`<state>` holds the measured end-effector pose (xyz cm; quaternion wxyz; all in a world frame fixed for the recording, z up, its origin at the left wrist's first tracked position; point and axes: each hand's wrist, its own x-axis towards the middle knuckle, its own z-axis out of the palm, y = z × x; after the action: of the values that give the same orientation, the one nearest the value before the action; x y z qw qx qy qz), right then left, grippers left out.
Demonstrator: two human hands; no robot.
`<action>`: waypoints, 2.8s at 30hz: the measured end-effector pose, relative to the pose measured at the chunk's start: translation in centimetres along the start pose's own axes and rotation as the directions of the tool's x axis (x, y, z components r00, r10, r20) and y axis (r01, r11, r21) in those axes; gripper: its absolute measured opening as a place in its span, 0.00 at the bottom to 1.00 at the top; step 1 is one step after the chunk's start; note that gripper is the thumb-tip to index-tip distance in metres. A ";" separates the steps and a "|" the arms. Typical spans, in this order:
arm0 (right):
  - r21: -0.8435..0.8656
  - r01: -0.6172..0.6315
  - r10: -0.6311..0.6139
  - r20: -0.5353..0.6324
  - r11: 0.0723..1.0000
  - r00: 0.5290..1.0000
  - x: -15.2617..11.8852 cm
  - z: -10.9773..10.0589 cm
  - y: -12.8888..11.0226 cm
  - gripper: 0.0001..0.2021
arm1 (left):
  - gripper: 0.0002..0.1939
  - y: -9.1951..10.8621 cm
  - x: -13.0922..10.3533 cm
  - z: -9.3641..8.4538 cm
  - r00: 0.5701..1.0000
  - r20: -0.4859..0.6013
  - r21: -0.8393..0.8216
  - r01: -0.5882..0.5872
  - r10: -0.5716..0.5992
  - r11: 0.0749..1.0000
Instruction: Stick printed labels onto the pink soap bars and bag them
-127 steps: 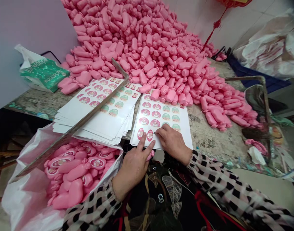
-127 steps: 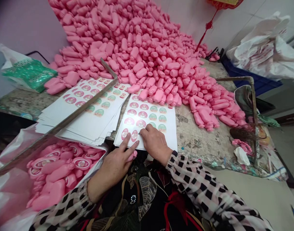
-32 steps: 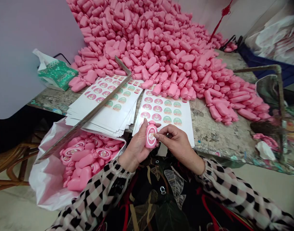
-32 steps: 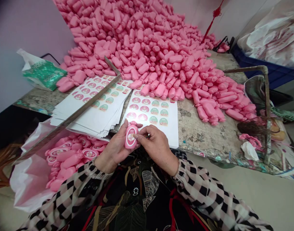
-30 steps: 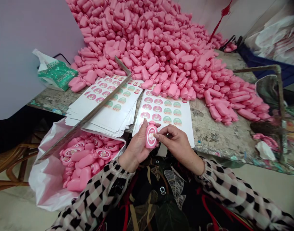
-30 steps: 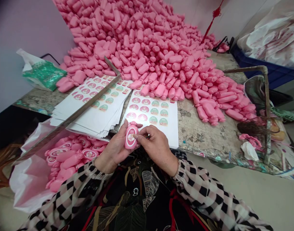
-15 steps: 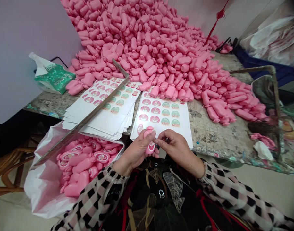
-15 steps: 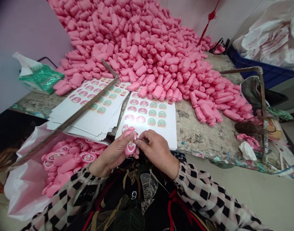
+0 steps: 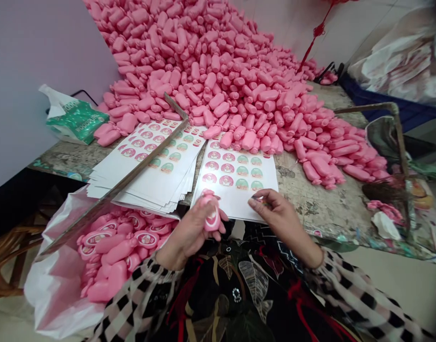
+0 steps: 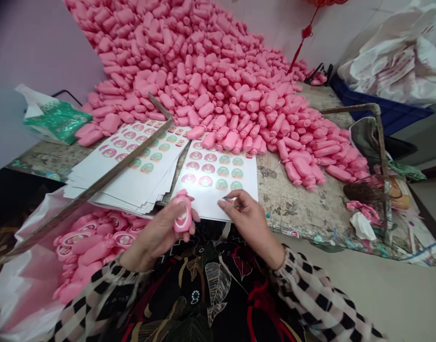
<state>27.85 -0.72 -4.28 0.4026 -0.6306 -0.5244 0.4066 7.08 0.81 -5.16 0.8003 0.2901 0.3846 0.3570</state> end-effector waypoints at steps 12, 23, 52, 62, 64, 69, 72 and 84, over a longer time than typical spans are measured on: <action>0.309 -0.147 0.079 0.222 0.939 0.972 -2.0 4.5 -0.6 0.16 | 0.12 -2.8 -0.2 1.9 0.913 0.281 0.158 0.259 -0.295 0.953; 0.270 -0.072 0.002 0.250 0.960 0.968 -1.5 3.3 0.3 0.16 | 0.20 -2.4 -0.6 1.4 0.931 0.269 0.236 0.185 -0.247 0.954; -0.552 0.234 -0.181 0.150 0.801 0.972 4.0 -0.2 2.6 0.12 | 0.14 1.8 -5.1 -6.3 0.753 0.122 0.992 -0.071 0.647 -0.104; -0.520 0.127 -0.200 -0.086 0.844 0.976 3.0 -7.6 4.9 0.11 | 0.12 0.3 -2.9 -5.6 0.736 0.321 0.943 -0.308 0.595 -0.127; -0.604 0.046 -0.176 -0.159 0.796 0.972 3.0 -10.1 5.8 0.13 | 0.12 0.2 -3.0 -6.1 0.740 0.319 0.944 -0.302 0.592 -0.131; -0.799 -0.244 -0.175 -0.396 0.550 0.902 4.8 -14.2 6.3 0.19 | 0.13 -0.1 -2.9 -6.1 0.752 0.298 0.949 -0.301 0.588 -0.095; -0.848 -0.335 -0.110 -0.410 0.411 0.905 6.4 -14.2 6.2 0.22 | 0.13 -0.4 -2.7 -5.8 0.767 0.274 0.953 -0.298 0.581 -0.056; -0.858 -0.321 -0.059 -0.374 0.401 0.926 7.7 -14.2 6.8 0.23 | 0.14 -0.9 -3.5 -6.4 0.819 0.200 0.962 -0.269 0.538 0.051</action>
<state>44.32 4.89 -6.40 0.0478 -0.8473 -0.5281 -0.0295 0.53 -1.28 -7.86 0.2499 0.7812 0.5043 0.2701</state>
